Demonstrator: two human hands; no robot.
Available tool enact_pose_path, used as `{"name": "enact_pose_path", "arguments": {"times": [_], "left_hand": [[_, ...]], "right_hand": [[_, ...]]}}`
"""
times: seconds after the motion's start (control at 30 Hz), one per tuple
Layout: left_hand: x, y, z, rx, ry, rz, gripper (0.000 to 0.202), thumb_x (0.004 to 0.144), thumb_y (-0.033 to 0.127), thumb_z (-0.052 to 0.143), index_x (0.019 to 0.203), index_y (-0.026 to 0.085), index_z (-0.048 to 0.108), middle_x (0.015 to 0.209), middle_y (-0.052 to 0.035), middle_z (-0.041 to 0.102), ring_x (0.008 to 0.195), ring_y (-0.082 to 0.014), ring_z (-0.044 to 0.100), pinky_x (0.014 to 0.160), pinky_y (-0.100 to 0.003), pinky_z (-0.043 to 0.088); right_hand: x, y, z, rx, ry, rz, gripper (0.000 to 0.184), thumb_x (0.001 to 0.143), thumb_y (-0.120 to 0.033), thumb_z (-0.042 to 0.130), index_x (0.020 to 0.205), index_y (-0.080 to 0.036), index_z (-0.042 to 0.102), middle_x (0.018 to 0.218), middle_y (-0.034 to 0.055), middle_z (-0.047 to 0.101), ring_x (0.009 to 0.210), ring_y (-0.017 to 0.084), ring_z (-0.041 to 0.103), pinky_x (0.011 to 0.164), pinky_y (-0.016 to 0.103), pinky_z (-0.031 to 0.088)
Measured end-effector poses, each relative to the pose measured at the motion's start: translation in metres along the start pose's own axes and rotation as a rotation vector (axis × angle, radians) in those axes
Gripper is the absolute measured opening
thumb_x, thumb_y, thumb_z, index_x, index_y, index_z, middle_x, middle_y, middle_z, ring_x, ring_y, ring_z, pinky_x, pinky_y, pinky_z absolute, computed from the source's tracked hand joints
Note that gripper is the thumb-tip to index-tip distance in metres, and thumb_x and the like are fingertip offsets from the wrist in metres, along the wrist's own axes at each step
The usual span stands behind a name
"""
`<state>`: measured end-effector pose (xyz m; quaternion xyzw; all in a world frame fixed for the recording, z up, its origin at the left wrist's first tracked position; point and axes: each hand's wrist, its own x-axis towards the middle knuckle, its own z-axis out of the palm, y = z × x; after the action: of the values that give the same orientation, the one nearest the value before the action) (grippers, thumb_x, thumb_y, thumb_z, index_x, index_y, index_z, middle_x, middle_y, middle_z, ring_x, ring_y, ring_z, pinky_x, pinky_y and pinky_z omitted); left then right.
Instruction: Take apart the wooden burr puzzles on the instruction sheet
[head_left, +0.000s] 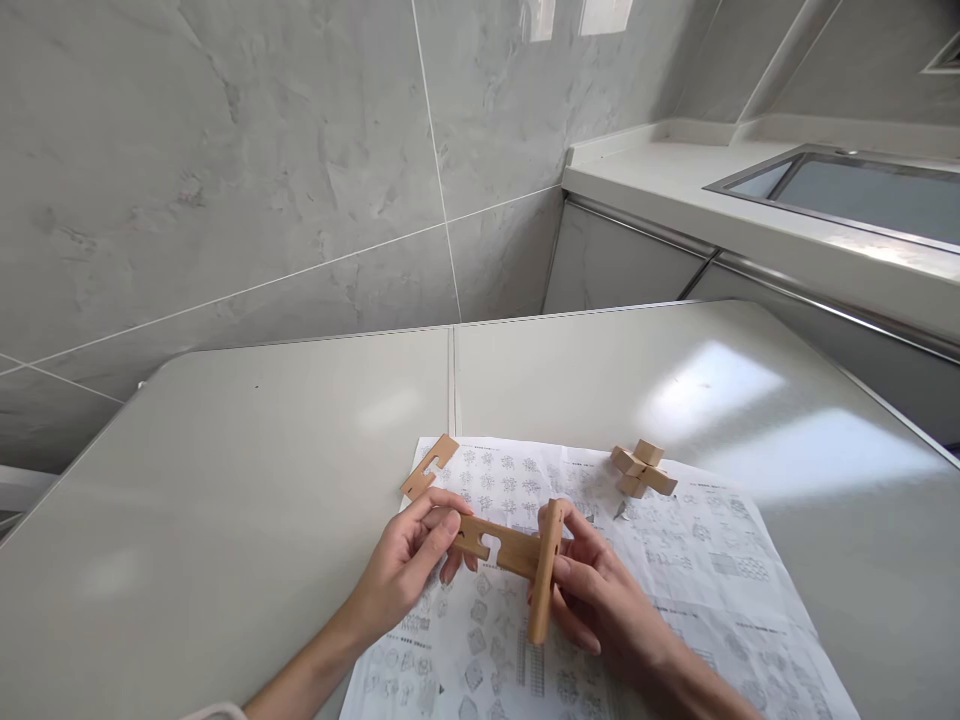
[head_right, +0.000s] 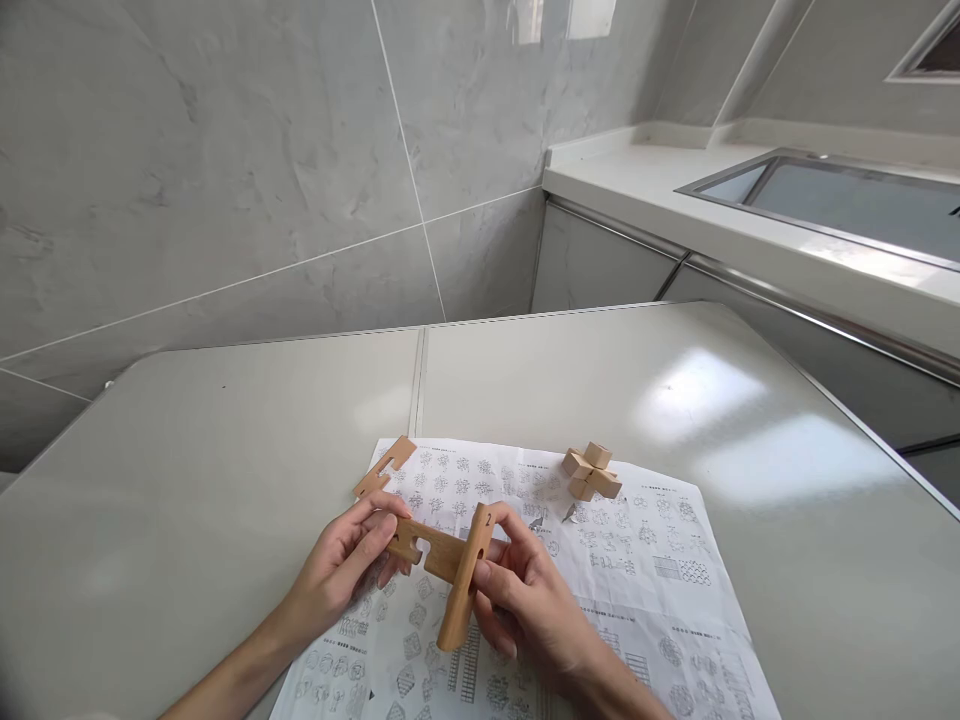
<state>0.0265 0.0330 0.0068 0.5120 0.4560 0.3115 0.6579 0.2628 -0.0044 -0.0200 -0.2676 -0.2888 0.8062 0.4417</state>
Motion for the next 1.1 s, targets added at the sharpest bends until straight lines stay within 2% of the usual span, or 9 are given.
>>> {"name": "enact_pose_path", "arguments": {"times": [0.13, 0.23, 0.37, 0.47, 0.6, 0.73, 0.83, 1.0, 1.1], "left_hand": [[0.001, -0.001, 0.0, 0.01, 0.013, -0.004, 0.038, 0.108, 0.059, 0.059, 0.111, 0.022, 0.062, 0.073, 0.0002, 0.069, 0.058, -0.0091, 0.049, 0.058, -0.023, 0.039], [0.001, -0.003, -0.002, -0.004, 0.044, 0.0, 0.038, 0.107, 0.06, 0.059, 0.111, 0.022, 0.062, 0.071, 0.0014, 0.066, 0.058, -0.0094, 0.051, 0.059, -0.023, 0.04], [0.001, -0.004, -0.002, -0.017, 0.081, 0.007, 0.037, 0.107, 0.059, 0.059, 0.113, 0.023, 0.061, 0.074, 0.001, 0.067, 0.061, -0.0108, 0.055, 0.059, -0.024, 0.042], [0.001, 0.0, 0.004, 0.038, 0.129, 0.035, 0.034, 0.108, 0.057, 0.058, 0.115, 0.023, 0.06, 0.079, 0.0, 0.069, 0.063, -0.012, 0.057, 0.062, -0.025, 0.045], [0.001, 0.0, 0.012, 0.175, 0.257, 0.127, 0.029, 0.108, 0.053, 0.059, 0.114, 0.024, 0.061, 0.081, 0.0009, 0.068, 0.069, -0.0144, 0.065, 0.071, -0.028, 0.053], [0.0, -0.007, 0.016, 0.419, 0.342, 0.195, 0.025, 0.107, 0.048, 0.059, 0.107, 0.024, 0.066, 0.088, -0.0026, 0.073, 0.075, -0.0169, 0.068, 0.067, -0.028, 0.053], [0.0, -0.012, 0.017, 0.577, 0.391, 0.23, 0.022, 0.107, 0.044, 0.057, 0.104, 0.025, 0.067, 0.094, -0.0036, 0.076, 0.074, -0.0171, 0.067, 0.064, -0.029, 0.052], [0.0, -0.014, 0.019, 0.73, 0.399, 0.321, 0.014, 0.106, 0.038, 0.059, 0.105, 0.026, 0.067, 0.094, -0.0017, 0.074, 0.081, -0.0182, 0.07, 0.071, -0.031, 0.058], [0.0, -0.015, 0.02, 0.835, 0.369, 0.374, 0.011, 0.105, 0.035, 0.061, 0.109, 0.027, 0.065, 0.085, 0.0008, 0.071, 0.075, -0.0181, 0.066, 0.074, -0.033, 0.057]], "right_hand": [[0.0, 0.0, 0.003, -0.033, 0.03, -0.018, 0.046, 0.094, -0.058, 0.081, 0.099, -0.025, 0.049, 0.065, -0.0093, 0.063, 0.034, -0.001, 0.027, 0.039, 0.015, 0.019], [0.0, -0.003, 0.002, -0.058, 0.154, -0.03, 0.047, 0.092, -0.059, 0.082, 0.096, -0.025, 0.048, 0.07, -0.0098, 0.059, 0.033, -0.001, 0.029, 0.036, 0.015, 0.018], [-0.002, -0.011, -0.004, -0.136, 0.217, -0.051, 0.039, 0.099, -0.058, 0.073, 0.102, -0.027, 0.049, 0.074, -0.0075, 0.061, 0.035, 0.002, 0.039, 0.035, 0.017, 0.025], [-0.006, -0.011, -0.006, -0.305, 0.17, -0.115, 0.03, 0.106, -0.051, 0.066, 0.111, -0.026, 0.051, 0.07, -0.006, 0.062, 0.041, 0.007, 0.048, 0.04, 0.02, 0.035], [-0.006, -0.001, -0.004, -0.58, 0.288, -0.266, 0.022, 0.107, -0.036, 0.06, 0.122, -0.027, 0.049, 0.075, -0.0039, 0.066, 0.056, 0.013, 0.059, 0.051, 0.024, 0.045], [-0.004, 0.006, -0.006, -0.839, 0.388, -0.36, 0.032, 0.101, -0.023, 0.057, 0.131, -0.028, 0.046, 0.087, -0.0013, 0.07, 0.066, 0.016, 0.068, 0.059, 0.028, 0.052], [-0.003, 0.006, -0.009, -0.955, 0.47, -0.396, 0.037, 0.099, -0.021, 0.055, 0.134, -0.028, 0.046, 0.092, -0.0002, 0.07, 0.064, 0.016, 0.068, 0.056, 0.028, 0.052], [-0.003, 0.004, -0.01, -1.152, 0.512, -0.467, 0.04, 0.1, -0.017, 0.05, 0.139, -0.026, 0.049, 0.073, -0.0063, 0.06, 0.052, 0.013, 0.057, 0.049, 0.025, 0.047], [-0.003, 0.001, -0.009, -1.284, 0.513, -0.541, 0.038, 0.099, -0.015, 0.048, 0.134, -0.027, 0.057, 0.091, 0.0004, 0.067, 0.057, 0.013, 0.058, 0.053, 0.026, 0.05]]}}
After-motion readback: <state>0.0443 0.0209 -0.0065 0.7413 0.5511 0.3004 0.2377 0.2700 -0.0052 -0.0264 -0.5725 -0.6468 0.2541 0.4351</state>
